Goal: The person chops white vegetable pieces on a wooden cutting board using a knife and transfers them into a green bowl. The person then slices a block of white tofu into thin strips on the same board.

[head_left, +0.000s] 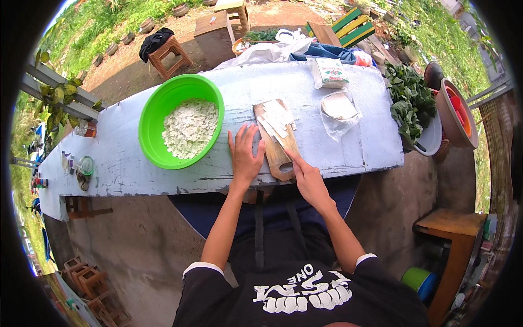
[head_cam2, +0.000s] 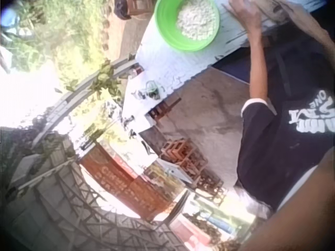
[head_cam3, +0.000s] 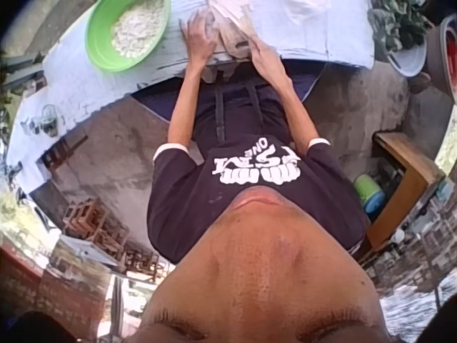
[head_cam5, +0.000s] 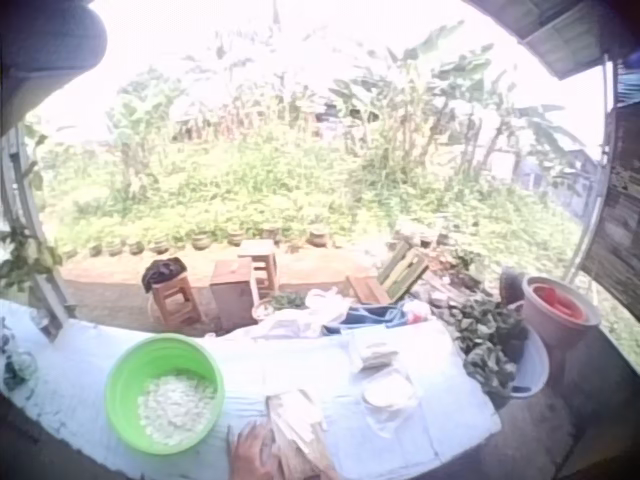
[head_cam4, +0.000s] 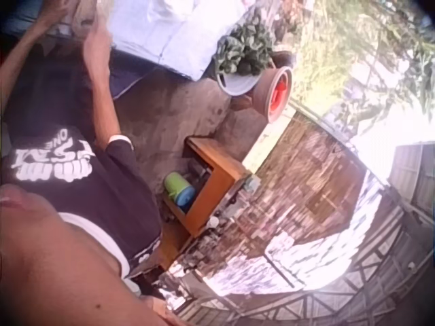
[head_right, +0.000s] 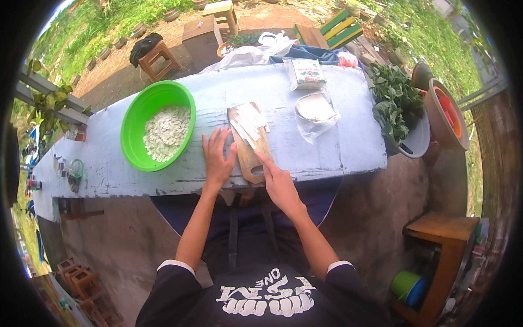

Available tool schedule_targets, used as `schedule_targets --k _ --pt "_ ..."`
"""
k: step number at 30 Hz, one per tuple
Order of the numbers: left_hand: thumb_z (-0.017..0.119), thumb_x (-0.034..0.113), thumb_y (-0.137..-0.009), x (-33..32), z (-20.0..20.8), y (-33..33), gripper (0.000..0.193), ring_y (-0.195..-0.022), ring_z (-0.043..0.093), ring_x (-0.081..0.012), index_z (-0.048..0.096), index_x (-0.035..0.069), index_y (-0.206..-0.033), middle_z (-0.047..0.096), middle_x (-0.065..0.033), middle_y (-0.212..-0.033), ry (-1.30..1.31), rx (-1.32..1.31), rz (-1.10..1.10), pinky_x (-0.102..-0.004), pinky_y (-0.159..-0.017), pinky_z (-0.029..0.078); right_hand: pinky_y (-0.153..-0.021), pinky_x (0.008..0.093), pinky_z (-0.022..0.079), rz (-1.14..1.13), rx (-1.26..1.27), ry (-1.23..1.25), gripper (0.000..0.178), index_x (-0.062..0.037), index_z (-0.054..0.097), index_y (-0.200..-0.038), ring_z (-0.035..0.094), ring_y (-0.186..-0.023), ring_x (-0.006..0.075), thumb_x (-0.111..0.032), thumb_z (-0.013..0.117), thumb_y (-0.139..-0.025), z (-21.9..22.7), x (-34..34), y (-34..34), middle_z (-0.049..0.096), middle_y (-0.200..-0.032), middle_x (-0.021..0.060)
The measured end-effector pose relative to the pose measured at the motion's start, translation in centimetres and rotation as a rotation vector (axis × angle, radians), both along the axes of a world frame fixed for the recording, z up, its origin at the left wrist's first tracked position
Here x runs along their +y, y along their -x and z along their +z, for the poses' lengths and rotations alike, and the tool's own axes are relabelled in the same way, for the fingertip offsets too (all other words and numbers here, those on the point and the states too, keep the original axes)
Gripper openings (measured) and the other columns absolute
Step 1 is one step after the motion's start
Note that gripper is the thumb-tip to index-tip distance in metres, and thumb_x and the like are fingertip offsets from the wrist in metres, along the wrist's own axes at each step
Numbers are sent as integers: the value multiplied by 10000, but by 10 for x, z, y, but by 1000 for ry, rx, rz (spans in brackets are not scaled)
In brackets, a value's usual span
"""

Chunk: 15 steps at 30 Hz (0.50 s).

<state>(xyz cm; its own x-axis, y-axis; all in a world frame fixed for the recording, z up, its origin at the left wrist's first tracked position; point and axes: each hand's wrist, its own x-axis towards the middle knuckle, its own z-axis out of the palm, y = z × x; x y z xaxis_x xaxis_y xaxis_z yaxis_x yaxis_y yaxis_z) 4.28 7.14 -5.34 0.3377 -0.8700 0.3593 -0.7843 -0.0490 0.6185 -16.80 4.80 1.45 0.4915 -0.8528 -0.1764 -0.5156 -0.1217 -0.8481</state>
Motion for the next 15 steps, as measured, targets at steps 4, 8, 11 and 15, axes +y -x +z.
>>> schedule_targets --k 4,8,11,15 --pt "660 243 -975 2 -2 2 421 -1498 408 -311 653 64 -1356 607 -127 -1479 7 -67 6 -571 -1302 131 -837 548 518 27 60 -106 411 -236 545 -1517 634 -1029 546 -186 464 -1117 24 -15 -9 687 -1030 348" --pt "666 243 -968 0 0 3 437 -1495 408 -319 646 45 -1357 591 -137 -1489 10 -48 21 -575 -1296 153 -842 547 522 88 57 -59 415 -240 555 -1510 638 -1026 545 -178 479 -1107 15 -17 -5 691 -1038 343" --pt "678 238 -954 -2 -1 4 454 -1494 410 -323 640 36 -1359 590 -145 -1484 19 -36 34 -581 -1294 153 -843 547 521 122 23 -28 410 -237 571 -1496 641 -1025 542 -175 489 -1099 3 -19 -1 694 -1051 335" --pt "700 236 -937 0 -1 2 480 -1487 415 -333 632 41 -1370 602 -135 -1472 22 -55 41 -581 -1291 158 -819 543 517 120 50 -63 402 -217 585 -1482 659 -981 527 -175 493 -1093 14 -27 -7 697 -1013 324"
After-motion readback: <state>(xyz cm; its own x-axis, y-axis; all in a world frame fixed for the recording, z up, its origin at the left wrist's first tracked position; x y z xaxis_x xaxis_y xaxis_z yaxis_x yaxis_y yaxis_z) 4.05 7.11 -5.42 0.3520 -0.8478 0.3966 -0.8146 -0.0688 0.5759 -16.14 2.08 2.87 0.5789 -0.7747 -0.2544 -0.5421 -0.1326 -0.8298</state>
